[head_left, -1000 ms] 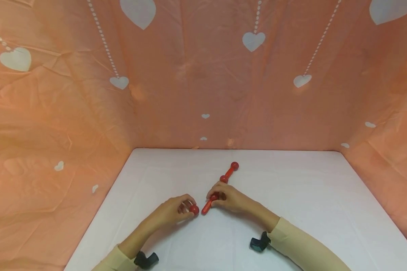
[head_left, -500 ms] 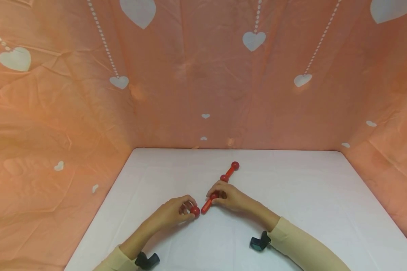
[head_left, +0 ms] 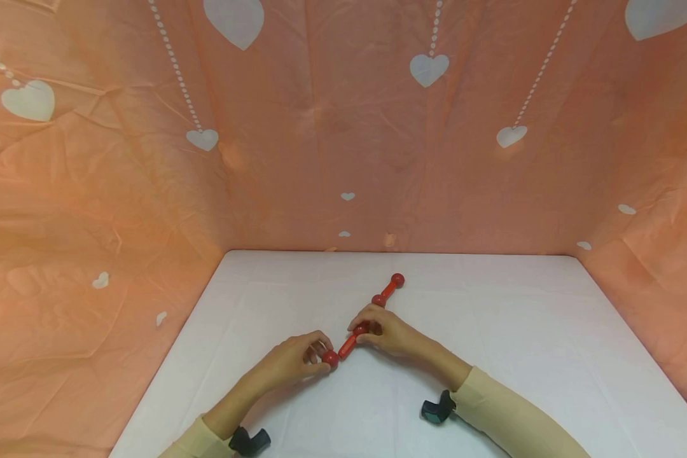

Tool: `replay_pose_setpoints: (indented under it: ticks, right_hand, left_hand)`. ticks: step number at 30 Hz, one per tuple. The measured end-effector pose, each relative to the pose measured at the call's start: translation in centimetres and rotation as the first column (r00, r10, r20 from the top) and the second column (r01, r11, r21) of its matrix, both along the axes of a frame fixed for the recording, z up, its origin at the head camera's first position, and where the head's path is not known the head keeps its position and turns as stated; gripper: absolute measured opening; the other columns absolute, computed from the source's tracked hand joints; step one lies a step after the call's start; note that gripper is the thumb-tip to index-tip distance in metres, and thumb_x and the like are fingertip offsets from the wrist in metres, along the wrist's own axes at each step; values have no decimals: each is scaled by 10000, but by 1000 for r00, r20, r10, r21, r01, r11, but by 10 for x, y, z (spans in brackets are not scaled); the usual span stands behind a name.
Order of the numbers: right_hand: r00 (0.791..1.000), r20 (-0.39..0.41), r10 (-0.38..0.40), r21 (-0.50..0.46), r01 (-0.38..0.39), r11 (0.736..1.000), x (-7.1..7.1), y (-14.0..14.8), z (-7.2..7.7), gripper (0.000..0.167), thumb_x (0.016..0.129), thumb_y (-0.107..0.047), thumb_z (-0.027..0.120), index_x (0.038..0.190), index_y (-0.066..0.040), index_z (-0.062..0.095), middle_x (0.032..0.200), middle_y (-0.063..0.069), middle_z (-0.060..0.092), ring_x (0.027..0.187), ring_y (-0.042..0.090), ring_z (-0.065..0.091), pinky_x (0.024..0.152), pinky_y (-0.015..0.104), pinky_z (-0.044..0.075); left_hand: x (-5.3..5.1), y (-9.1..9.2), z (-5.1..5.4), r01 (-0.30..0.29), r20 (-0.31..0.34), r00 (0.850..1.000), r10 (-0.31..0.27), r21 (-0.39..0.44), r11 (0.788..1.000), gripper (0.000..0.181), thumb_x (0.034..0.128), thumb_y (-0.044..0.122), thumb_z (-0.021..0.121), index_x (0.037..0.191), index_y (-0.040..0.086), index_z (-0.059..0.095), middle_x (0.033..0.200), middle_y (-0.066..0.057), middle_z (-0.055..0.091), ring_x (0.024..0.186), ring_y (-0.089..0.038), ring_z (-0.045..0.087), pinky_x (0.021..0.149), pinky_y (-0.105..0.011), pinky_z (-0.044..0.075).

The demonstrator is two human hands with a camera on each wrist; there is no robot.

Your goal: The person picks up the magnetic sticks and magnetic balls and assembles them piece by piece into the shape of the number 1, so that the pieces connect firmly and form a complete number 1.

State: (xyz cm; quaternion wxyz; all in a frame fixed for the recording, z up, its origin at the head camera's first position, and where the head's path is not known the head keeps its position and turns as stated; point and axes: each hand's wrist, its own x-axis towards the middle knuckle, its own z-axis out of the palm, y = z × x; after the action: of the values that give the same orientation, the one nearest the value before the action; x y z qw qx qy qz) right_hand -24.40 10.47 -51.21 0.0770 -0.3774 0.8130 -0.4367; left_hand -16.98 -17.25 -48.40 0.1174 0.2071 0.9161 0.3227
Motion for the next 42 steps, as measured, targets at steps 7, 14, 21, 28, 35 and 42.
replay_pose_setpoints:
  ticks: [7,14,21,28,35,42]
  right_hand:
    - [1000,-15,0,-3,0,1000,0,-1,-1,259,963,-143,818,1213,-193,773,1122,-48,671,945,123,563,836,255,498]
    - [1000,-7,-6,6,6,1000,1,-1,1,260,966,-134,813,1215,-200,775,1141,-50,675,981,148,582,869,263,508]
    - [999,-37,14,5,-14,1000,2,0,2,211,979,-124,795,1182,-184,793,1146,-27,672,1010,172,588,888,281,501]
    - [998,-51,20,13,-19,1000,2,-1,2,202,981,-117,793,1171,-183,802,1165,-29,662,1086,154,601,963,306,513]
    - [997,-77,26,8,-25,1000,2,0,2,200,980,-105,791,1170,-169,799,1164,-22,665,1104,157,607,998,333,515]
    - [997,-75,30,-4,-30,1000,3,0,3,255,981,-107,792,1233,-139,771,1175,-10,681,1053,178,605,946,304,514]
  left_hand:
    - [0,2,-1,-8,14,1000,8,2,1000,292,927,267,868,1157,225,695,1006,101,732,879,-116,629,767,-341,528]
    - [1,4,1,-12,24,1000,12,9,1000,297,918,272,877,1146,221,693,1001,99,726,868,-122,617,759,-344,517]
    - [1,7,0,1,22,1000,-1,13,1000,298,921,281,875,1149,220,693,991,107,719,852,-103,615,751,-330,517]
    - [2,7,1,0,13,1000,0,8,1000,296,920,280,875,1144,216,691,984,109,714,845,-99,609,747,-327,511]
    - [2,7,1,1,10,1000,-1,4,1000,300,922,281,872,1153,214,692,989,107,715,848,-101,607,751,-321,510]
    - [2,8,3,1,20,1000,-1,0,1000,306,916,266,878,1153,216,691,979,111,709,843,-105,603,751,-314,509]
